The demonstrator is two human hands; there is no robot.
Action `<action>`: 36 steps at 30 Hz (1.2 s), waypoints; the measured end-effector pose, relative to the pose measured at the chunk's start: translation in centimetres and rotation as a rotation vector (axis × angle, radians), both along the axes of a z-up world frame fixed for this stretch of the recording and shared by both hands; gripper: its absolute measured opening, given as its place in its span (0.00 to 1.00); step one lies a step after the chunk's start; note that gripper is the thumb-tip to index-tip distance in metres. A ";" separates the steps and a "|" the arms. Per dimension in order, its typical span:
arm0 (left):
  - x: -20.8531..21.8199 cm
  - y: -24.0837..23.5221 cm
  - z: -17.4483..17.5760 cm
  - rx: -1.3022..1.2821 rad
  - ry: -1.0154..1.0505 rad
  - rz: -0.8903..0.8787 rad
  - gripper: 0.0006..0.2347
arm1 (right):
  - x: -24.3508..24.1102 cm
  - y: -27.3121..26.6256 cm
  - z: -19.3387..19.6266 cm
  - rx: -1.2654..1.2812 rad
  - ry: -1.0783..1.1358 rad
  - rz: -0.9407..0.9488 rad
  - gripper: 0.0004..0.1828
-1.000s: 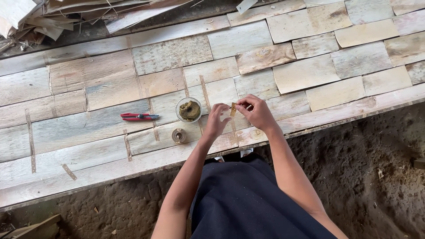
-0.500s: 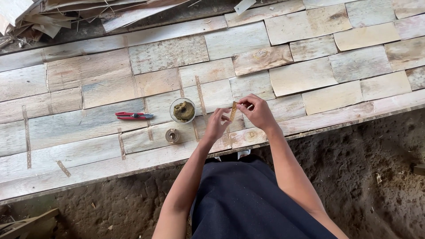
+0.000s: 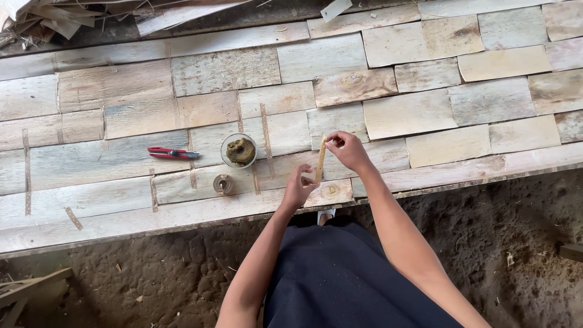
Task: Applying glue to thin wood strips and carefully positioning them onto a larger wooden panel to create a decorative or structural surface.
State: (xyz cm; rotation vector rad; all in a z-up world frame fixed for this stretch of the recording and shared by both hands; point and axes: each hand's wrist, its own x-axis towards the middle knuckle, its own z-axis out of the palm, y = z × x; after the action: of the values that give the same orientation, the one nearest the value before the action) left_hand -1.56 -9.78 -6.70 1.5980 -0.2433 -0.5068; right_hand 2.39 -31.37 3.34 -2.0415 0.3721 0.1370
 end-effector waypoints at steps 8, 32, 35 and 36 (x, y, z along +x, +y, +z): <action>-2.8 -2.2 -2.9 0.102 0.123 0.074 0.22 | 1.2 -2.6 -6.7 0.047 0.167 0.036 0.09; -4.1 -5.4 -8.7 0.377 0.120 0.331 0.19 | 5.4 -1.9 -15.2 -0.130 0.381 0.212 0.11; -3.5 -5.4 -8.2 0.391 0.119 0.339 0.19 | 5.9 -2.0 -15.7 -0.135 0.386 0.199 0.11; -3.4 -5.4 -8.3 0.398 0.113 0.342 0.20 | 6.0 -2.1 -16.1 -0.134 0.392 0.193 0.10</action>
State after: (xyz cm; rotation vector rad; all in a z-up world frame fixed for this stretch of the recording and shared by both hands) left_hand -4.95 -15.20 -14.96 1.9397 0.2301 -0.3912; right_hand 8.40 -33.51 -12.77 -2.1788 0.4333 0.6521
